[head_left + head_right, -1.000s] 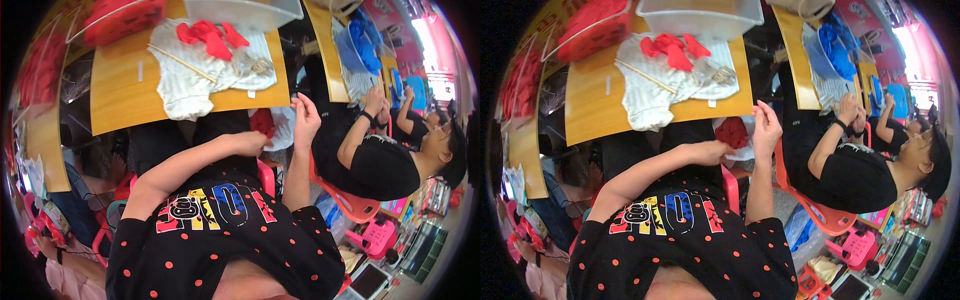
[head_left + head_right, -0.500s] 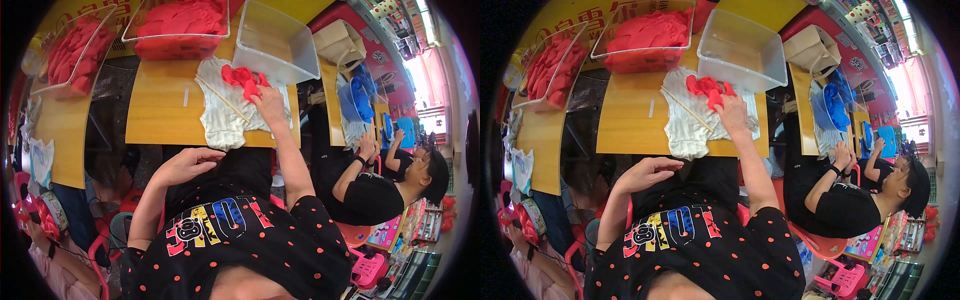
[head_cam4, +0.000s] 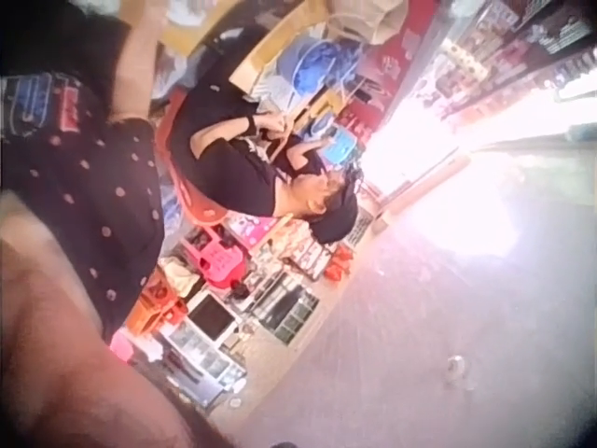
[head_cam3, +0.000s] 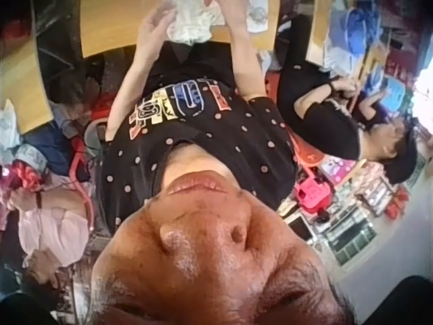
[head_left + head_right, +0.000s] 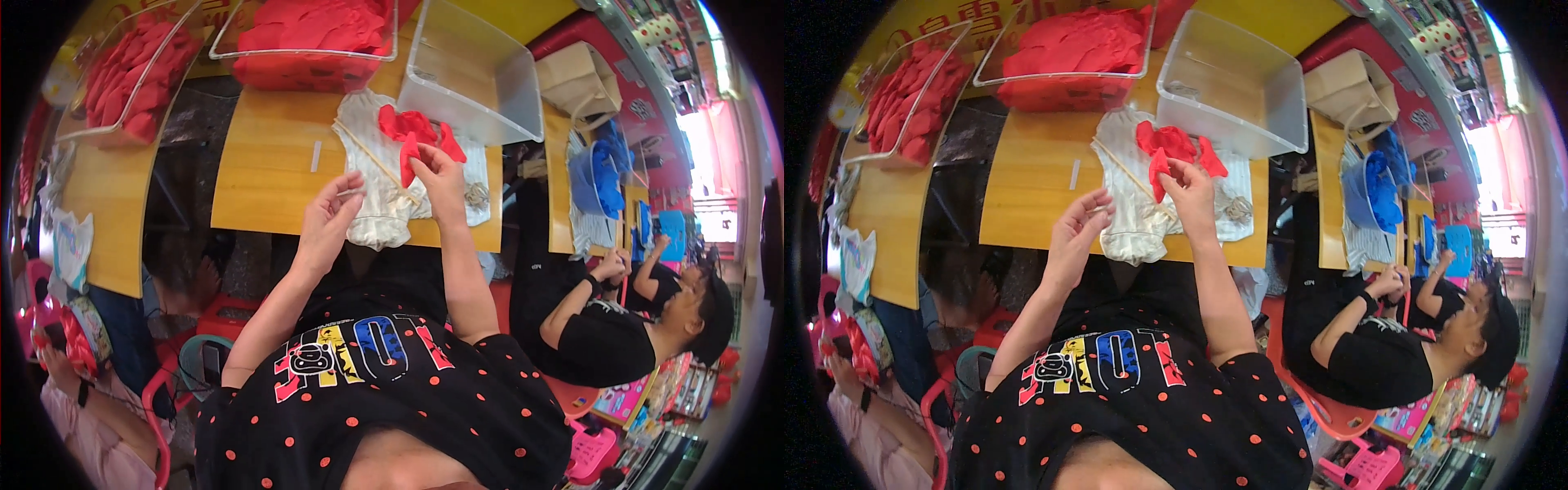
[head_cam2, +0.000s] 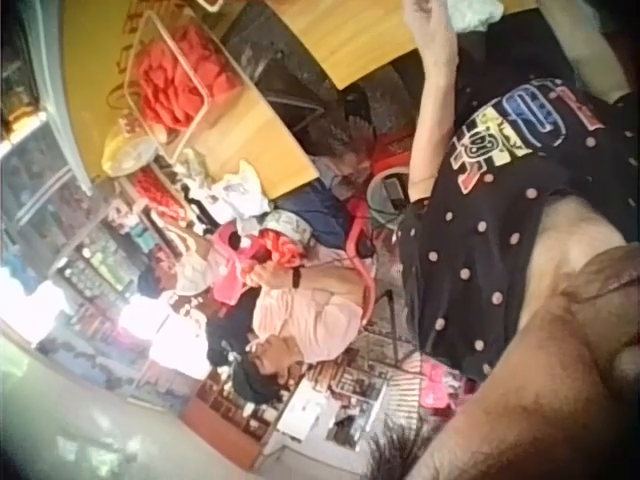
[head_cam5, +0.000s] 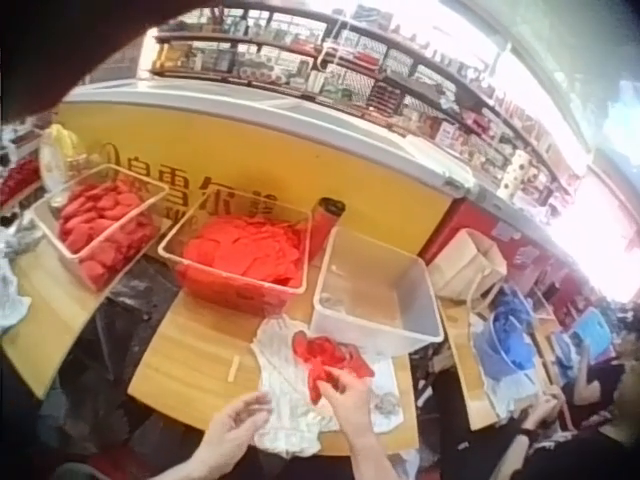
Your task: Assembling and stuffing small red fabric pouches or decorations using a stick to insert the stuffing material.
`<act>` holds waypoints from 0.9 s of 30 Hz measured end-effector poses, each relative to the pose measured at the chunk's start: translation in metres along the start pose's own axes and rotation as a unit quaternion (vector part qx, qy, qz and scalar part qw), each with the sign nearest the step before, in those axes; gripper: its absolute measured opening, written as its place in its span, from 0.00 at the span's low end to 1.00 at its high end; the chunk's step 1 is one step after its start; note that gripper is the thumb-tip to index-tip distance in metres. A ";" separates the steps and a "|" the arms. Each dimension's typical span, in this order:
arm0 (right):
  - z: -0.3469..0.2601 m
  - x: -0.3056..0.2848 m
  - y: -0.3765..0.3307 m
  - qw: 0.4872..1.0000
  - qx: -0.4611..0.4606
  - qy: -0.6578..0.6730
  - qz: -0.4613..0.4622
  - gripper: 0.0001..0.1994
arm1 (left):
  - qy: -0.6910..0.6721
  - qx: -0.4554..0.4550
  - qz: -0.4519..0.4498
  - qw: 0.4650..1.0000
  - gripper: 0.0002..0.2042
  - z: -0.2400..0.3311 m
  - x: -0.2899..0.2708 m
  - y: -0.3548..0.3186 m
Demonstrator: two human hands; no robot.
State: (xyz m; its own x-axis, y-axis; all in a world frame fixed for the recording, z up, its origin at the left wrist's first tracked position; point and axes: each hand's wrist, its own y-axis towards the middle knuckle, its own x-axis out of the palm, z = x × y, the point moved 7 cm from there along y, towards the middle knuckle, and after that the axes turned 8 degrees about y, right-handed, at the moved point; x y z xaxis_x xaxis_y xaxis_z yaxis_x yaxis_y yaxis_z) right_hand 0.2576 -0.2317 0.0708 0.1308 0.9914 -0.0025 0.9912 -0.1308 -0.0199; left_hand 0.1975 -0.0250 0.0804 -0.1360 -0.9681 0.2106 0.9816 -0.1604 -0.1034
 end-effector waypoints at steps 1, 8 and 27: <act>0.002 0.006 -0.004 1.000 0.003 0.006 -0.008 0.14 | 0.005 -0.002 0.009 1.000 0.17 0.000 0.002 0.002; -0.036 0.052 -0.053 0.978 -0.094 -0.048 -0.178 0.13 | -0.279 -0.140 -0.053 0.948 0.16 -0.011 0.026 0.000; -0.020 0.026 -0.052 0.971 -0.028 -0.215 -0.098 0.09 | -0.338 -0.123 0.106 0.927 0.14 -0.045 -0.056 0.007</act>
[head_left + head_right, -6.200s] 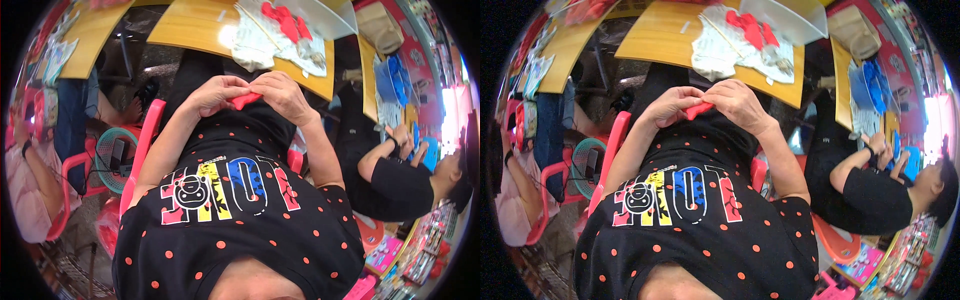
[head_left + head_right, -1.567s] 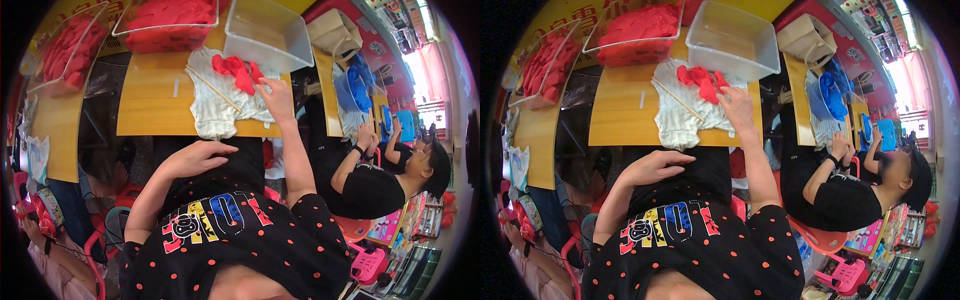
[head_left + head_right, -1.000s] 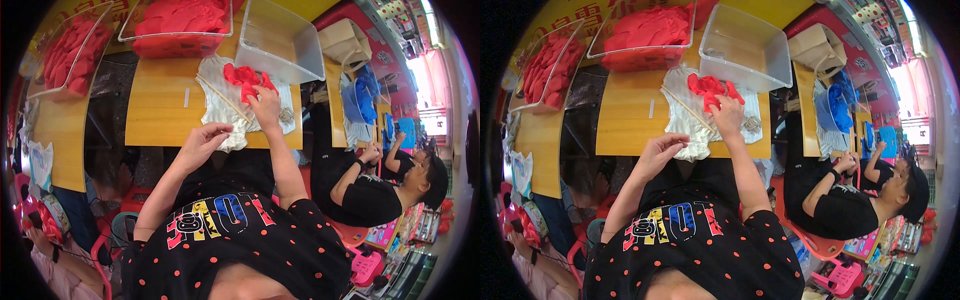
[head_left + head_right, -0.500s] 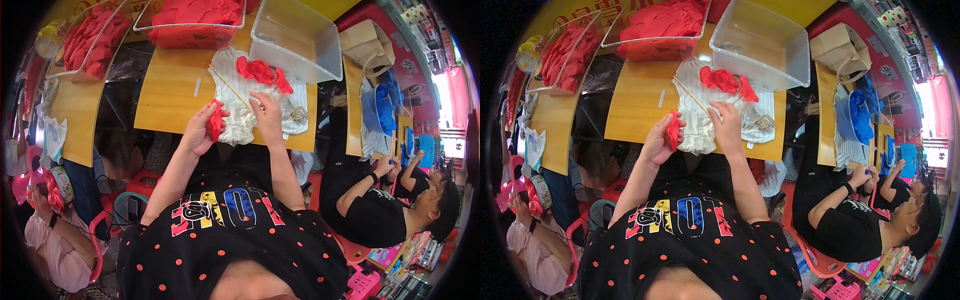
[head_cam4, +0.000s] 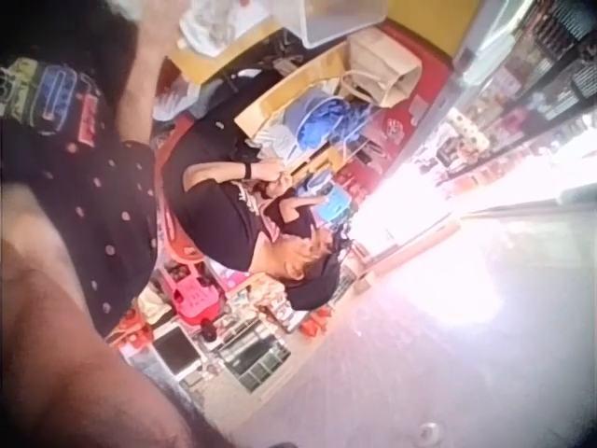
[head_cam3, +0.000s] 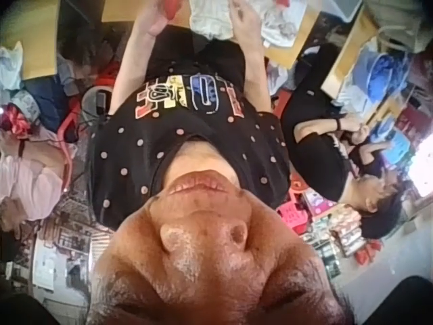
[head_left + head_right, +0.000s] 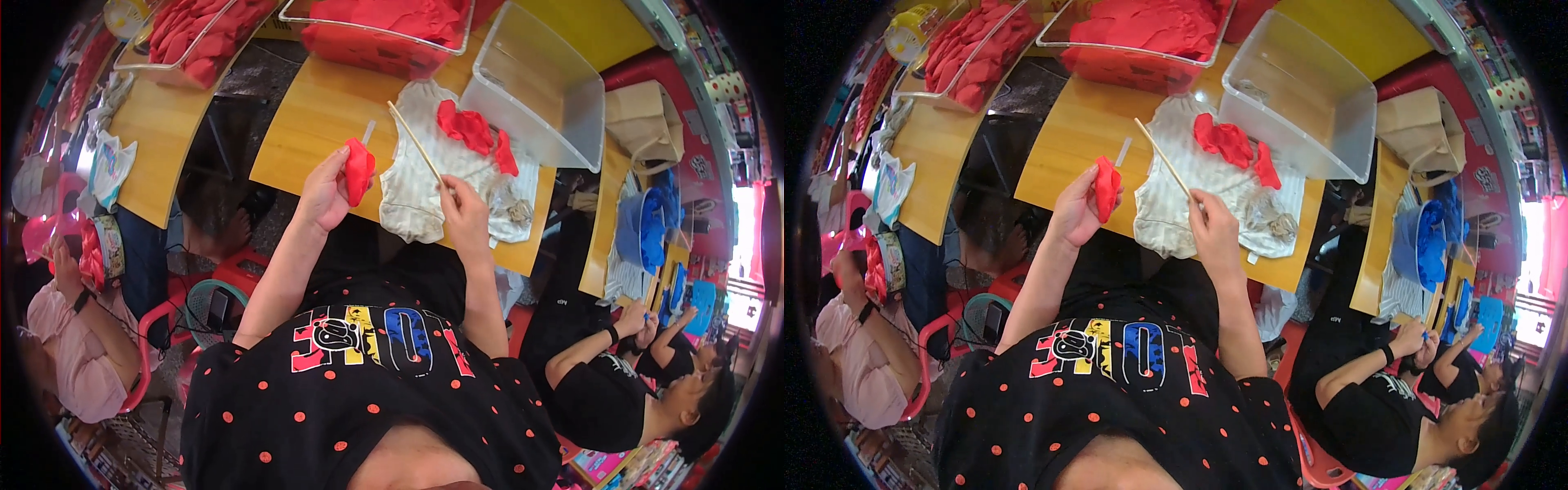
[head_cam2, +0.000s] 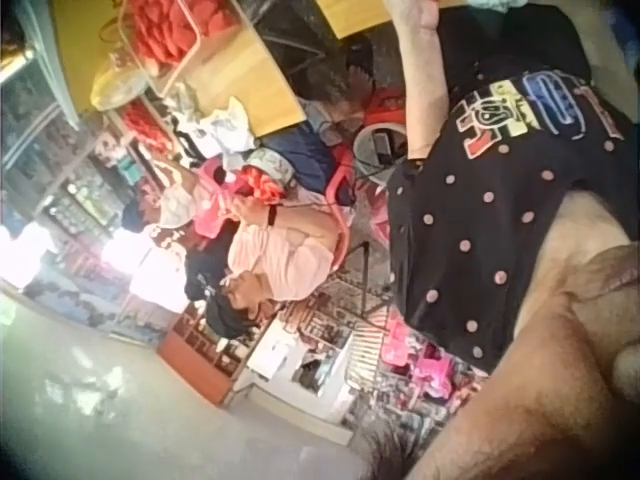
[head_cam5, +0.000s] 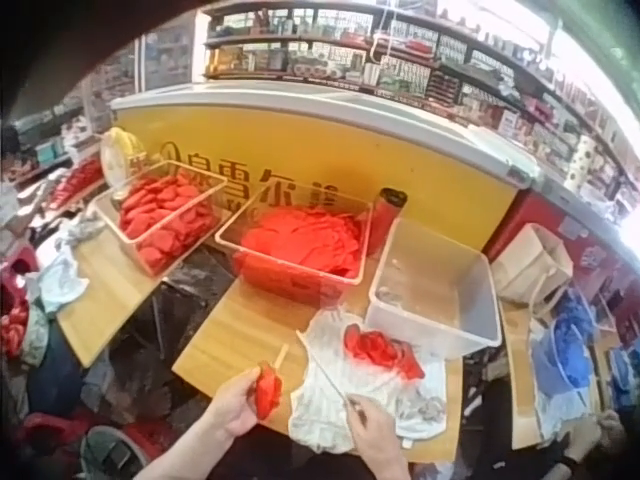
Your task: Assembling and stuffing small red fabric pouches or decorations using a stick to insert the stuffing material.
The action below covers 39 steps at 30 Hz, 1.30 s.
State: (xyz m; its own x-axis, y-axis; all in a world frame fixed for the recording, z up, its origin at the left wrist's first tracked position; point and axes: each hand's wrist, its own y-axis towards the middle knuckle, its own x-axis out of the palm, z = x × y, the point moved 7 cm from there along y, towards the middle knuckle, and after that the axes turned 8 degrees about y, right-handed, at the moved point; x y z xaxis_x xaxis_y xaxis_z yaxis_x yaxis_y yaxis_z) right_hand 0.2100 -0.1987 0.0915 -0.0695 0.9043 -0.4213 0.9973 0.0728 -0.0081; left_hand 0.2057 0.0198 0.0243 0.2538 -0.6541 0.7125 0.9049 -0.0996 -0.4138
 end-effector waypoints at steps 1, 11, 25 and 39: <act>-0.006 -0.003 -0.011 1.000 -0.001 -0.001 -0.002 0.09 | -0.001 0.001 0.001 1.000 0.14 0.002 0.001 0.003; -0.013 -0.004 -0.056 0.998 -0.011 0.022 -0.060 0.13 | 0.060 0.118 0.046 0.990 0.12 0.022 0.009 0.013; 0.026 0.022 -0.048 0.991 0.015 0.092 -0.094 0.12 | 0.323 0.052 -0.007 0.945 0.24 0.012 0.023 -0.001; 0.043 0.034 -0.054 0.977 0.079 0.175 -0.097 0.13 | 0.188 0.000 -0.039 0.981 0.16 0.010 0.027 0.004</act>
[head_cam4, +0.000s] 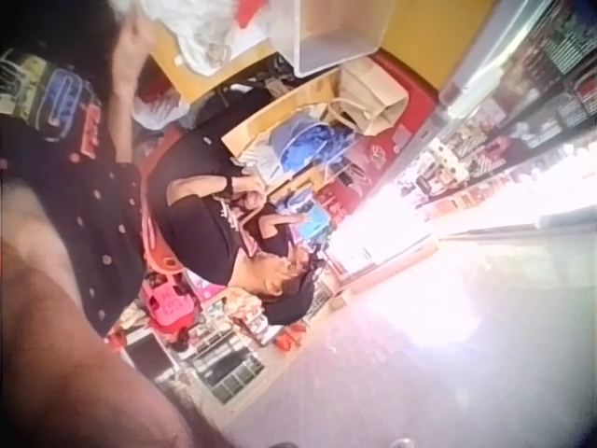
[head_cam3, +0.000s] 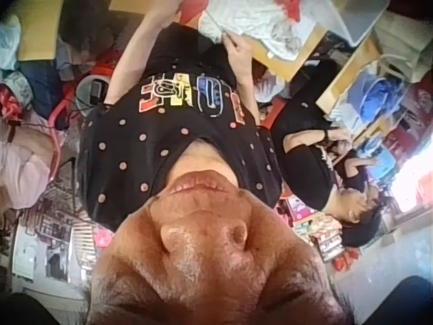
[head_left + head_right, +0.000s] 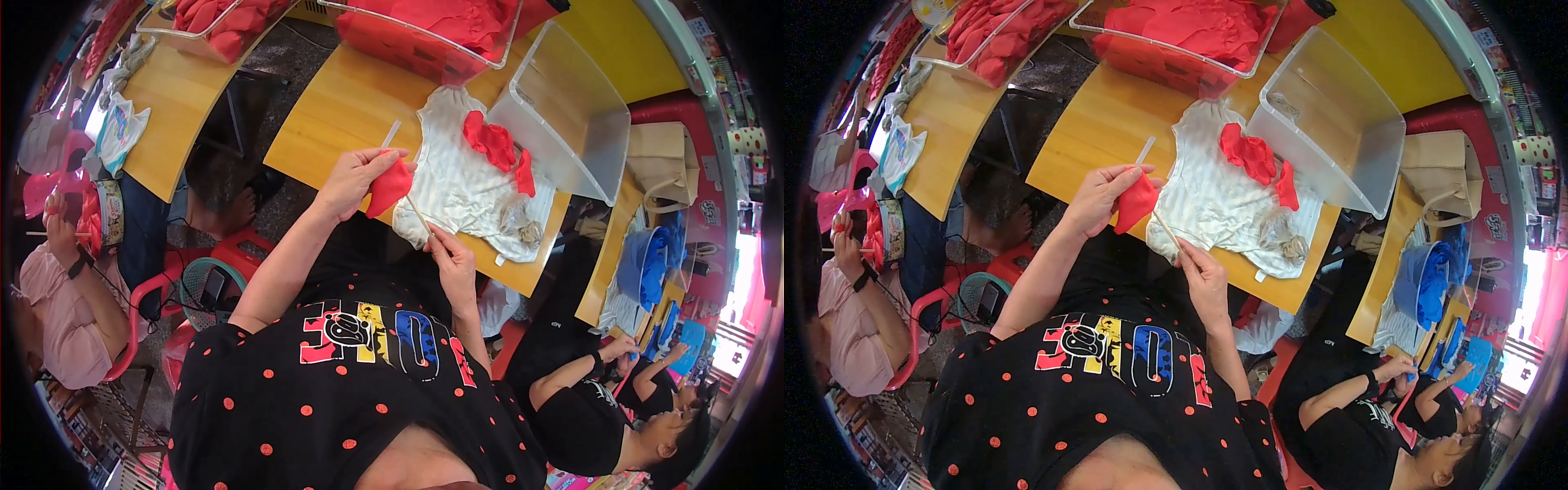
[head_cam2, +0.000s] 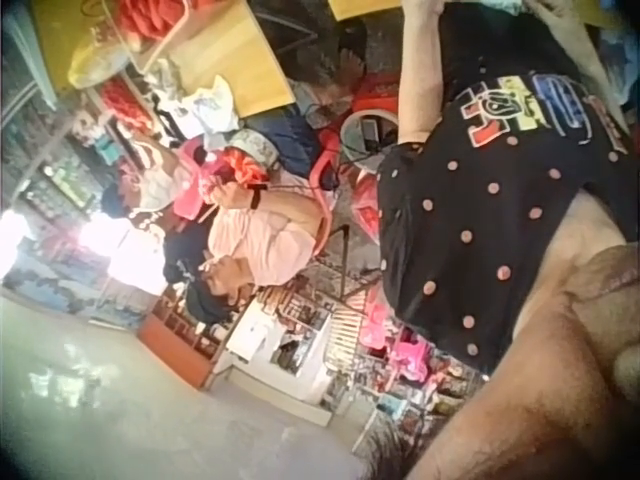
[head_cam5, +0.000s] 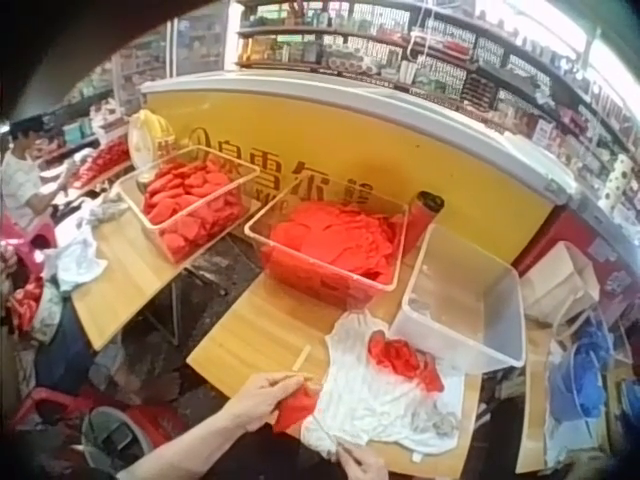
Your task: Assembling and stuffing small red fabric pouches or decorations using a stick to insert the stuffing material.
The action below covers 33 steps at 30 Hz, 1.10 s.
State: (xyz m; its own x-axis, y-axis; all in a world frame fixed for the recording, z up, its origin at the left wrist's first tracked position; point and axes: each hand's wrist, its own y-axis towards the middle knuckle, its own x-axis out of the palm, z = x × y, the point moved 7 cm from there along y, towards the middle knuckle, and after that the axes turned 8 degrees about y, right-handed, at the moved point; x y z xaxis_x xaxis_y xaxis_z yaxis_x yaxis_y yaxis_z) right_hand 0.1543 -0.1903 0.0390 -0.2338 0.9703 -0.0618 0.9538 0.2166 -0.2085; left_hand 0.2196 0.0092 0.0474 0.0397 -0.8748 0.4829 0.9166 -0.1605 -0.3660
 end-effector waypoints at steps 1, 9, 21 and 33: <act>0.001 0.002 0.000 1.000 0.007 0.001 -0.016 0.13 | 0.006 0.009 -0.001 1.000 0.16 0.001 -0.001 0.000; 0.000 0.003 -0.003 0.997 -0.001 -0.059 -0.042 0.13 | 0.041 0.012 0.022 0.999 0.16 0.005 -0.007 -0.005; 0.017 0.026 -0.008 0.987 0.082 0.138 -0.007 0.13 | -0.016 0.019 0.015 1.000 0.18 -0.001 0.004 -0.007; 0.013 0.032 -0.008 0.987 0.074 0.142 -0.009 0.13 | -0.038 0.012 0.004 0.999 0.17 0.000 -0.005 -0.012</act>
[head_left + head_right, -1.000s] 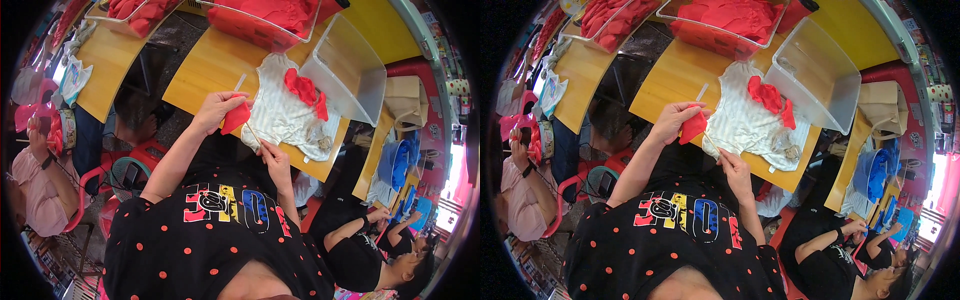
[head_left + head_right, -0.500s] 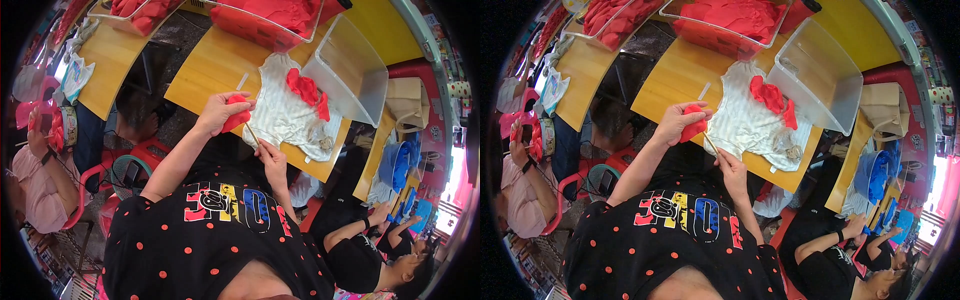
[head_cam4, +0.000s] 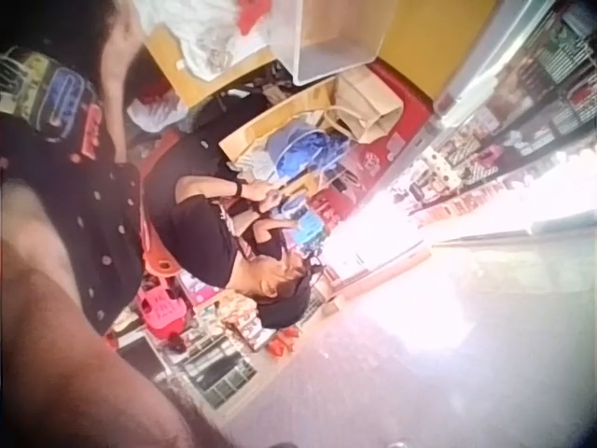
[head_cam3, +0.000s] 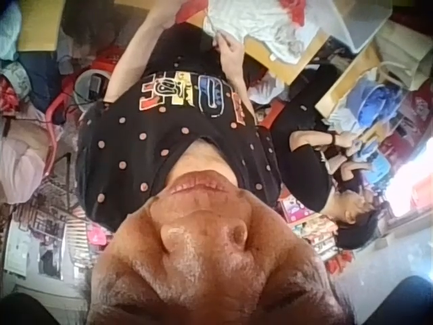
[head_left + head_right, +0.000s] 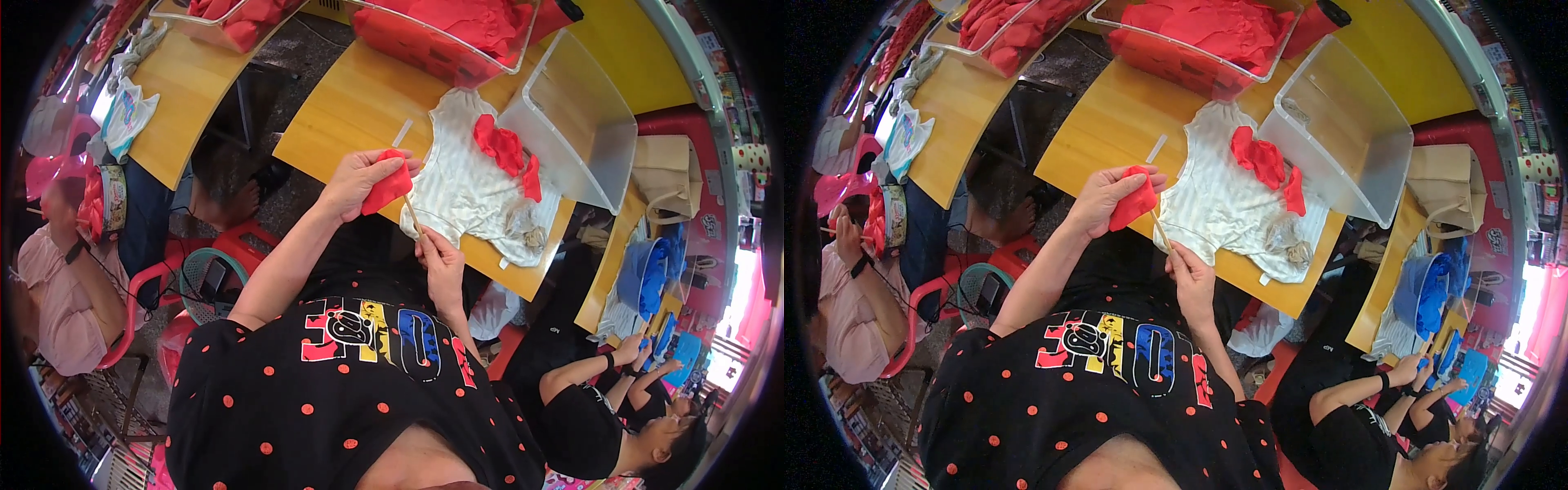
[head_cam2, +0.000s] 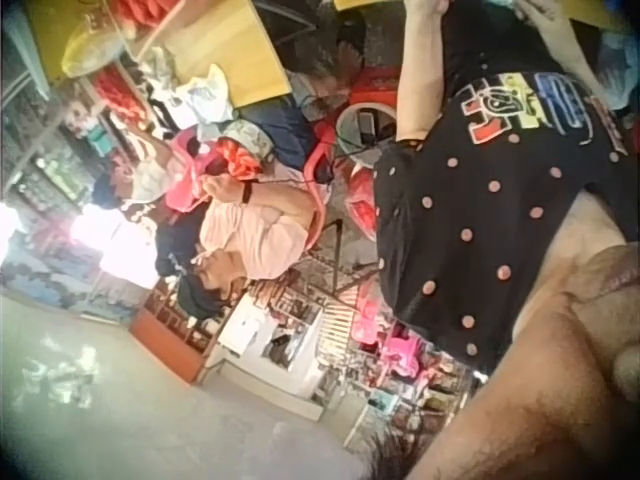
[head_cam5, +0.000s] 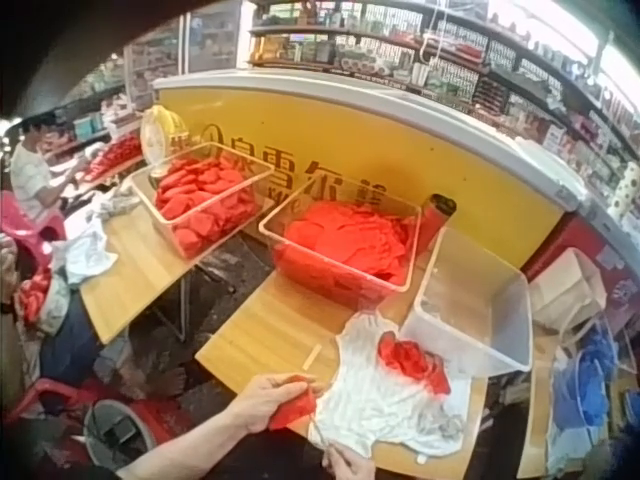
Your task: Assembling and stuffing small red fabric pouches or decorations using a stick to insert the stuffing material.
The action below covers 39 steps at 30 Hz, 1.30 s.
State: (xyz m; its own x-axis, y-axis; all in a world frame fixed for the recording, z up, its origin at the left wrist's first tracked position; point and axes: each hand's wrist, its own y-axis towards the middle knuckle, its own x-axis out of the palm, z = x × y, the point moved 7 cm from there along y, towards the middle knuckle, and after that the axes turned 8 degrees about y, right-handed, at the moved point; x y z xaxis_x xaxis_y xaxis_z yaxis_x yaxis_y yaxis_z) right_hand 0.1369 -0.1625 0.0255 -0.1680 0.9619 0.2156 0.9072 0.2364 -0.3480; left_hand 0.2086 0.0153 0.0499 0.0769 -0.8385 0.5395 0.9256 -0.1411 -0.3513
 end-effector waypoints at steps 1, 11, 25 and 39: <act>0.003 0.000 -0.001 1.000 0.007 0.026 0.011 0.13 | 0.003 -0.003 0.003 1.000 0.17 0.000 0.001 0.000; 0.009 -0.002 0.003 0.999 0.042 -0.002 -0.031 0.13 | 0.030 -0.011 0.001 0.999 0.17 -0.006 -0.009 -0.001; 0.013 0.004 0.009 0.996 0.013 -0.075 -0.039 0.13 | 0.003 -0.036 0.024 0.999 0.19 -0.019 -0.024 -0.002; 0.033 0.026 0.001 0.945 0.157 0.283 -0.055 0.13 | -0.075 0.041 0.035 0.996 0.22 -0.021 -0.012 0.003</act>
State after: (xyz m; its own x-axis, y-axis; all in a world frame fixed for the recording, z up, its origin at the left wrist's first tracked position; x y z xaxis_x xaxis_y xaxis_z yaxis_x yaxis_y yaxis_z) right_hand 0.1210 -0.1325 0.0001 0.0587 0.7227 0.6886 0.7219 0.4457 -0.5294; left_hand 0.2027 0.0140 0.0259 0.1912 -0.7561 0.6259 0.9424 -0.0370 -0.3325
